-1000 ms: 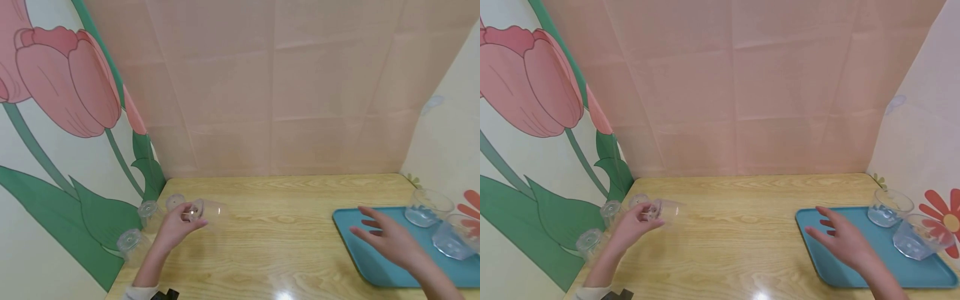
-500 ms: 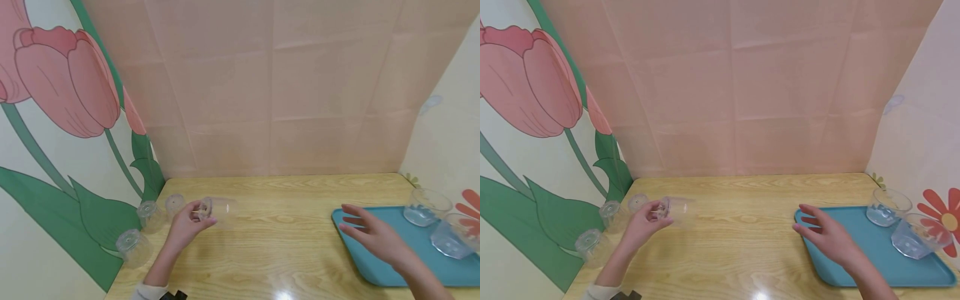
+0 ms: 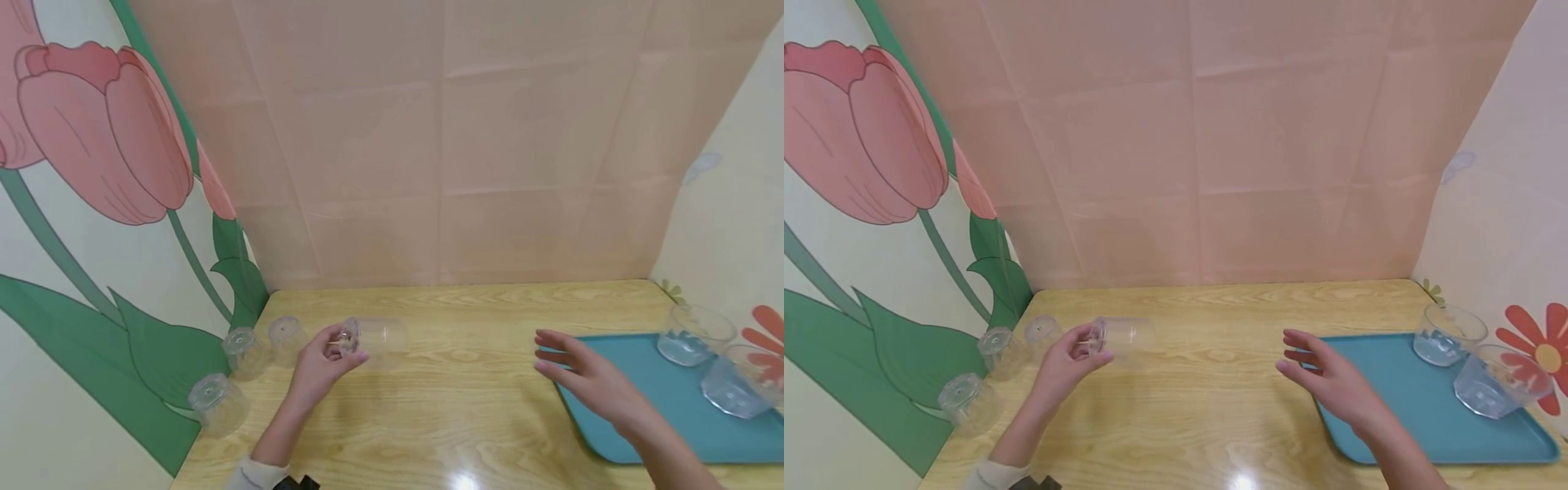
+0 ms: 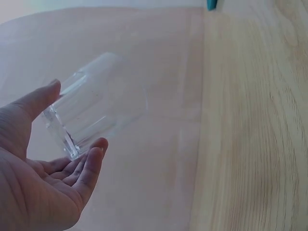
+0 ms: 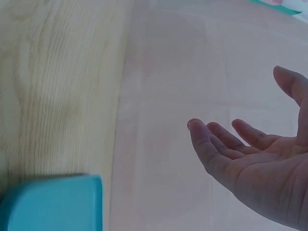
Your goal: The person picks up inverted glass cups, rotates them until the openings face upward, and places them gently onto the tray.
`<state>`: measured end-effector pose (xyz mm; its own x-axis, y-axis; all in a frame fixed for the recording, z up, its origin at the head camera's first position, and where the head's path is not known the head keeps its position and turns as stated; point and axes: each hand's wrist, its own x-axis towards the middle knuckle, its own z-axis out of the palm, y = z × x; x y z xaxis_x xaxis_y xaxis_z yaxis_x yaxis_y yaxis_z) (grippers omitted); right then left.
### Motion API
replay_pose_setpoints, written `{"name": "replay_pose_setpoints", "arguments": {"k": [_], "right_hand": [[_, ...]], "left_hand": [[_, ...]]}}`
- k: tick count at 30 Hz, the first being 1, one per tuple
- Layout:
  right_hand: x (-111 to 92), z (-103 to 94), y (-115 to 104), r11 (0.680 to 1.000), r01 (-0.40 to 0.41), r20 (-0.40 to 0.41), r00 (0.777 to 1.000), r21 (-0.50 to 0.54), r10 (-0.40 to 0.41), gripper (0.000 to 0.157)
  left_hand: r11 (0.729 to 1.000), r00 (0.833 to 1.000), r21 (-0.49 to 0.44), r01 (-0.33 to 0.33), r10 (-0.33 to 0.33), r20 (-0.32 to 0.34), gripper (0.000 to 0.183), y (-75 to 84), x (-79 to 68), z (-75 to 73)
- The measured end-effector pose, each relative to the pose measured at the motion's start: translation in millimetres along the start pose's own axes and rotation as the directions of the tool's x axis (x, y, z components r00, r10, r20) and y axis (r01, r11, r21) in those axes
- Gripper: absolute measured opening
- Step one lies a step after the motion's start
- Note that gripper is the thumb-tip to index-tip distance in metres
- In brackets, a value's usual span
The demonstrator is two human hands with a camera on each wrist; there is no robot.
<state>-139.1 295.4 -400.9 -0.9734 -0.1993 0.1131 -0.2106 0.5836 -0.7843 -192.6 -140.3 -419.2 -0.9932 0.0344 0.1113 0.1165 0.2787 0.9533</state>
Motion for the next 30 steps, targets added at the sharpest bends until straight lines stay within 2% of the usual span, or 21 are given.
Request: {"name": "replay_pose_setpoints", "arguments": {"k": [11, 17, 27, 30], "right_hand": [[6, 13.9, -13, 0.989, -0.034, 0.071, 0.997, 0.147, 0.023, 0.06], [11, 25.9, -20, 0.975, -0.034, 0.098, 0.995, 0.219, 0.013, 0.06], [20, 43.3, -25, 0.965, 0.0, 0.111, 0.993, 0.264, -0.031, 0.057], [22, 47.0, -27, 0.958, 0.031, 0.111, 0.992, 0.286, -0.065, 0.056]], "left_hand": [[0.995, 0.999, -0.095, 0.001, 0.003, 0.045, 0.077, 10.2, -4.8, 18.3], [0.987, 0.997, -0.16, -0.022, 0.033, 0.065, 0.072, 15.7, -5.5, 27.7], [0.983, 0.995, -0.184, -0.012, 0.03, 0.096, 0.08, 21.3, -5.8, 36.3], [0.979, 0.993, -0.201, -0.022, 0.044, 0.106, 0.079, 22.2, -5.4, 38.0]]}}
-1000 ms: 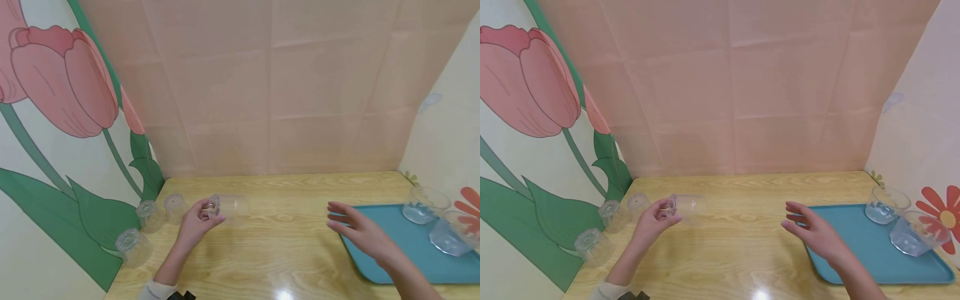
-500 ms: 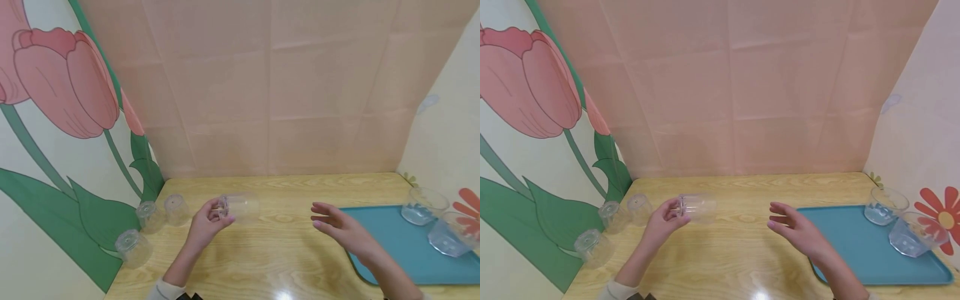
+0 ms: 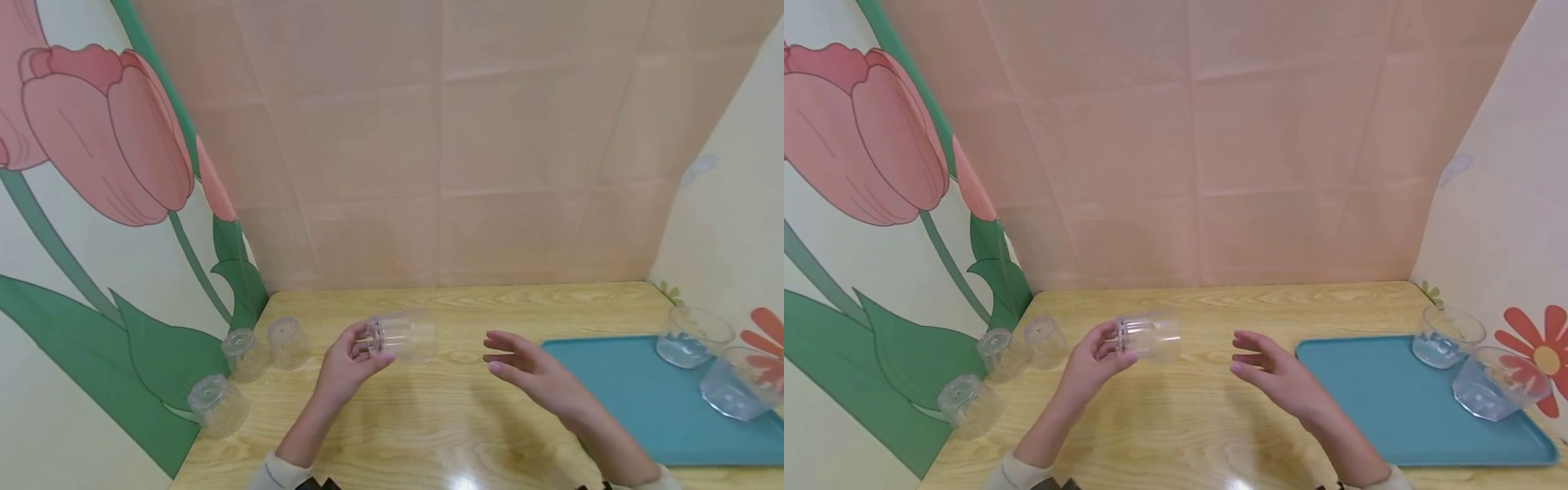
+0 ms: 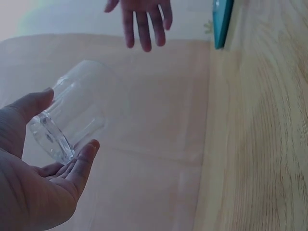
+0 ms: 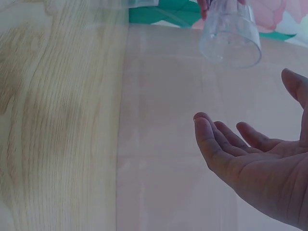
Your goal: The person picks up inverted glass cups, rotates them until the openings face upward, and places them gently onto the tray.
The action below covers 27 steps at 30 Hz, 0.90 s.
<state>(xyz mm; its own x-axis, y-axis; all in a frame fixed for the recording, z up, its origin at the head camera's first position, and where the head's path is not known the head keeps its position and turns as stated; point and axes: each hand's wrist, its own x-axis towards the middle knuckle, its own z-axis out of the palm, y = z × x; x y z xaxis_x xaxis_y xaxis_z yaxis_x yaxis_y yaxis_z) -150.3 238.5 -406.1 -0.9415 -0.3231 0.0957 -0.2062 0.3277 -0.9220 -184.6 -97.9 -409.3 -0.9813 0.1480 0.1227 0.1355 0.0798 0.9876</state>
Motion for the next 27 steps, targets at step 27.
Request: {"name": "replay_pose_setpoints", "arguments": {"k": [27], "right_hand": [[19, 23.4, -15, 0.997, 0.021, 0.064, 0.998, 0.076, -0.026, 0.055]], "left_hand": [[0.985, 0.996, -0.174, -0.011, 0.026, 0.087, 0.077, 6.2, 2.6, 17.3]]}}
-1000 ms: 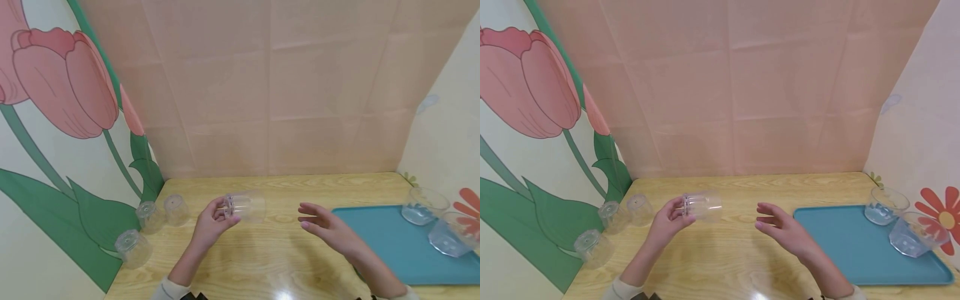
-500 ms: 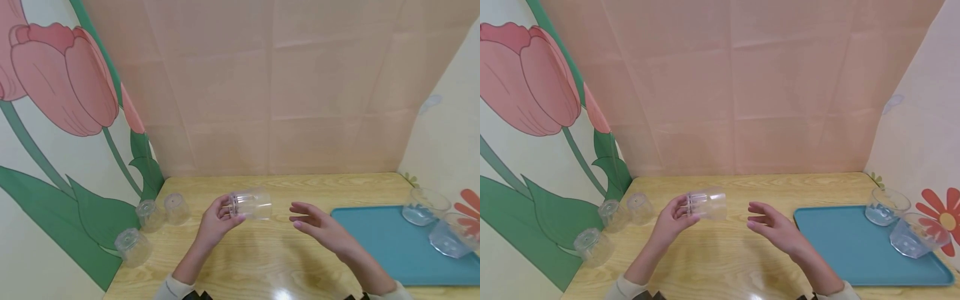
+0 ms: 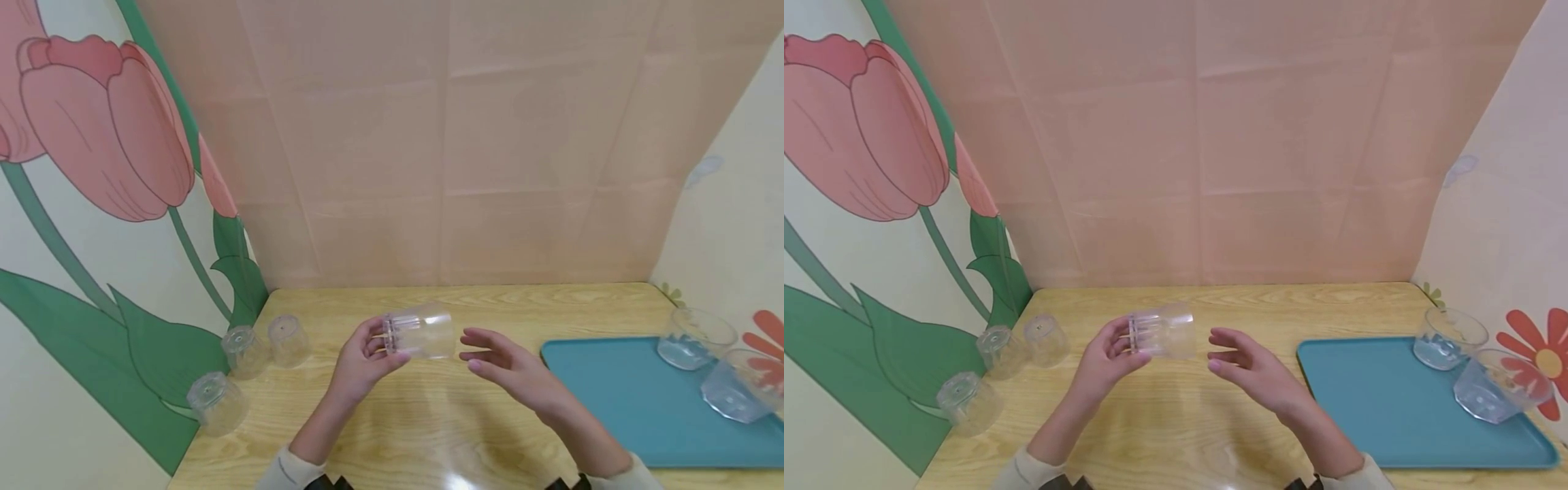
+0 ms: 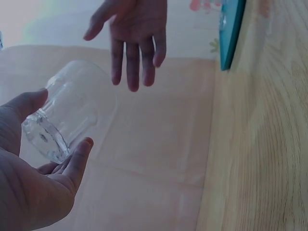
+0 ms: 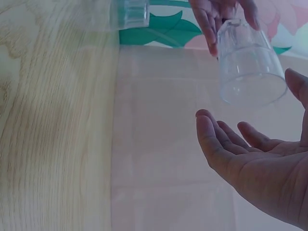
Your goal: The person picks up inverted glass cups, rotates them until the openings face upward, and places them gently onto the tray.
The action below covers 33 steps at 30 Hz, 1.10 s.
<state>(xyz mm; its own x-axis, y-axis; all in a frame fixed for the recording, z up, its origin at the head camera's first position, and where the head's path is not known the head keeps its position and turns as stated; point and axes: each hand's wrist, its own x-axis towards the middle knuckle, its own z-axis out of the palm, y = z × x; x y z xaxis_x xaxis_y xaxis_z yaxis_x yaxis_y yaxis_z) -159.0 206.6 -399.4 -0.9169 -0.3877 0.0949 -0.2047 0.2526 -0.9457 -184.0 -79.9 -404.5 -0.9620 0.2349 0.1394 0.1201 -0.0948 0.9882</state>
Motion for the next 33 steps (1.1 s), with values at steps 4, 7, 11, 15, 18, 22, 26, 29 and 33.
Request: {"name": "replay_pose_setpoints", "arguments": {"k": [4, 7, 11, 15, 18, 22, 26, 29, 33], "right_hand": [[2, 1.4, -1, 1.0, -0.011, 0.006, 1.0, 0.0, 0.011, 0.056], [3, 1.8, -2, 1.0, -0.022, 0.006, 1.0, 0.009, 0.022, 0.057], [3, 2.2, -4, 1.0, -0.02, 0.01, 1.0, 0.019, 0.02, 0.059], [3, 2.8, -5, 0.999, -0.017, 0.011, 1.0, 0.03, 0.017, 0.062], [4, 3.4, -5, 0.999, -0.016, 0.008, 1.0, 0.035, 0.016, 0.061], [4, 4.1, -6, 0.999, -0.008, 0.005, 1.0, 0.039, 0.008, 0.059], [4, 5.0, -7, 0.998, -0.005, 0.024, 1.0, 0.07, 0.004, 0.059], [3, 5.5, -9, 0.994, -0.003, 0.043, 0.999, 0.109, -0.002, 0.061], [3, 5.3, -9, 0.989, 0.003, 0.061, 0.998, 0.15, -0.013, 0.063]], "left_hand": [[1.0, 1.0, -0.024, 0.0, 0.0, 0.013, 0.077, -0.1, 0.1, 2.2], [0.999, 1.0, -0.043, -0.001, 0.002, 0.029, 0.077, -0.6, 0.6, 4.3], [0.998, 0.999, -0.058, -0.01, 0.013, 0.051, 0.077, -0.7, 0.5, 8.3], [0.998, 0.998, -0.063, -0.012, 0.016, 0.064, 0.078, -0.7, 0.2, 12.9], [0.997, 0.997, -0.07, -0.014, 0.019, 0.072, 0.077, -1.0, 0.2, 15.7], [0.996, 0.996, -0.085, -0.023, 0.03, 0.083, 0.078, -0.6, -0.5, 18.7], [0.995, 0.995, -0.092, -0.031, 0.04, 0.096, 0.078, -0.5, -1.4, 20.9], [0.994, 0.993, -0.1, -0.039, 0.05, 0.108, 0.078, -0.7, -1.8, 22.1], [0.993, 0.991, -0.109, -0.042, 0.055, 0.126, 0.079, -1.3, -1.7, 23.2]]}}
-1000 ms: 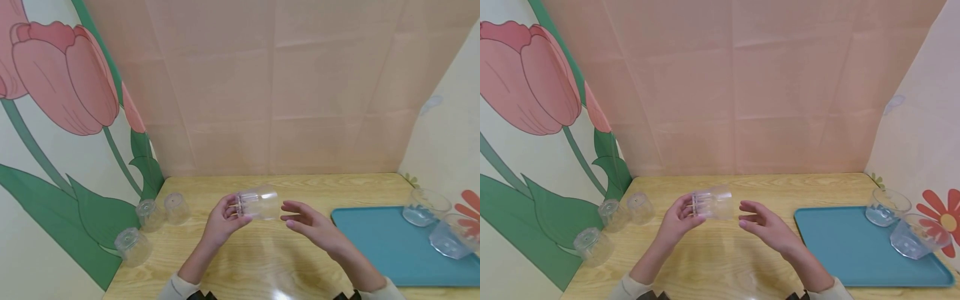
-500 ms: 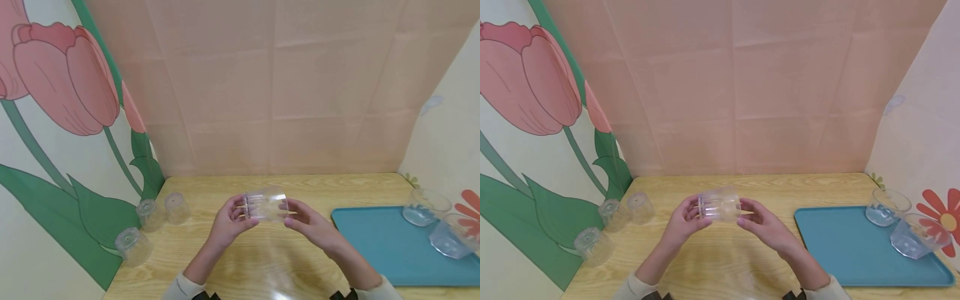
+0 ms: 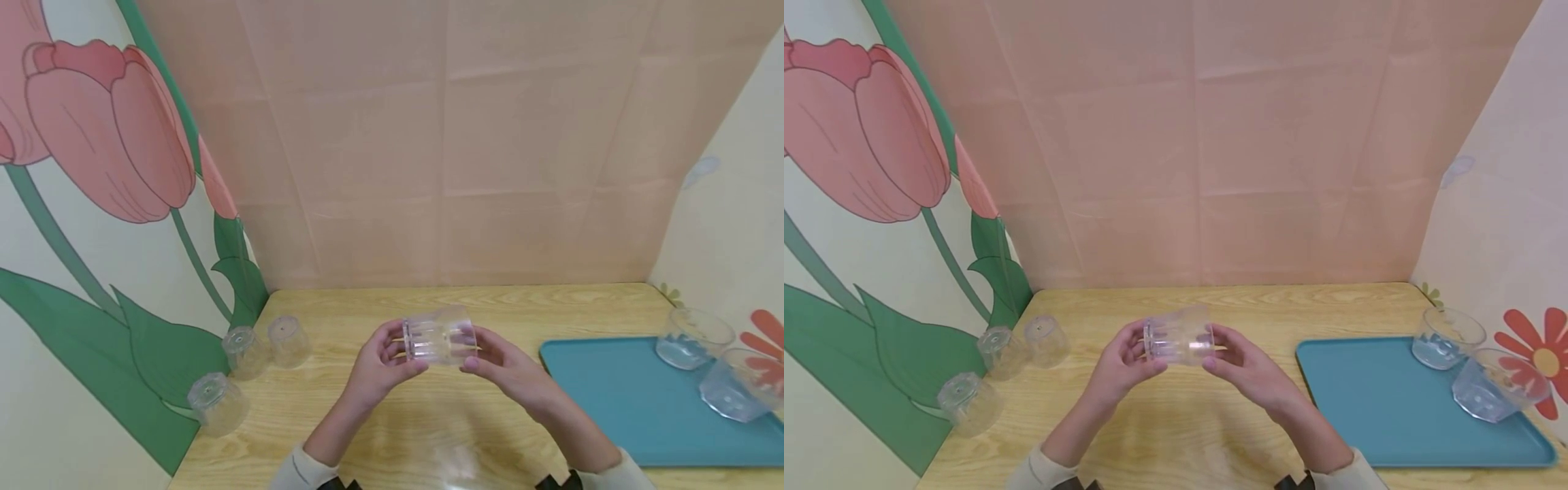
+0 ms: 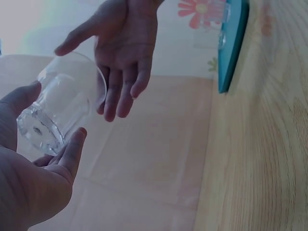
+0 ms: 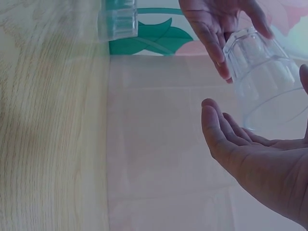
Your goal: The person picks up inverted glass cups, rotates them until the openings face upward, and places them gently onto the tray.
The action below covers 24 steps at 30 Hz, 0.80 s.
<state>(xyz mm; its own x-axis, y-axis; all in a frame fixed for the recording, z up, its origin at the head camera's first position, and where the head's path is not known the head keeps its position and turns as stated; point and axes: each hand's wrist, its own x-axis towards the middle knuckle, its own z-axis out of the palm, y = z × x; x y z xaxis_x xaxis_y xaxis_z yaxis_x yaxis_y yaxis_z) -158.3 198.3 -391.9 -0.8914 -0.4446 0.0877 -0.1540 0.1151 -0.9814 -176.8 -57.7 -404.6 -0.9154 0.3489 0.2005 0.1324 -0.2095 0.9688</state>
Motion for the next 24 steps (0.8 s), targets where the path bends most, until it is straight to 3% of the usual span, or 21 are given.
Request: {"name": "replay_pose_setpoints", "arguments": {"k": [12, 24], "right_hand": [[4.4, -1.7, 1.1, 0.998, 0.009, 0.056, 0.998, 0.062, -0.013, 0.068], [5.7, -0.1, -1.1, 0.995, 0.001, 0.018, 1.0, 0.098, -0.002, 0.068]], "left_hand": [[0.999, 0.998, 0.045, 0.021, -0.023, 0.053, 0.081, 0.4, 2.1, 0.3], [0.996, 0.996, 0.085, 0.026, -0.033, 0.087, 0.081, -1.7, 5.2, -0.5]]}}
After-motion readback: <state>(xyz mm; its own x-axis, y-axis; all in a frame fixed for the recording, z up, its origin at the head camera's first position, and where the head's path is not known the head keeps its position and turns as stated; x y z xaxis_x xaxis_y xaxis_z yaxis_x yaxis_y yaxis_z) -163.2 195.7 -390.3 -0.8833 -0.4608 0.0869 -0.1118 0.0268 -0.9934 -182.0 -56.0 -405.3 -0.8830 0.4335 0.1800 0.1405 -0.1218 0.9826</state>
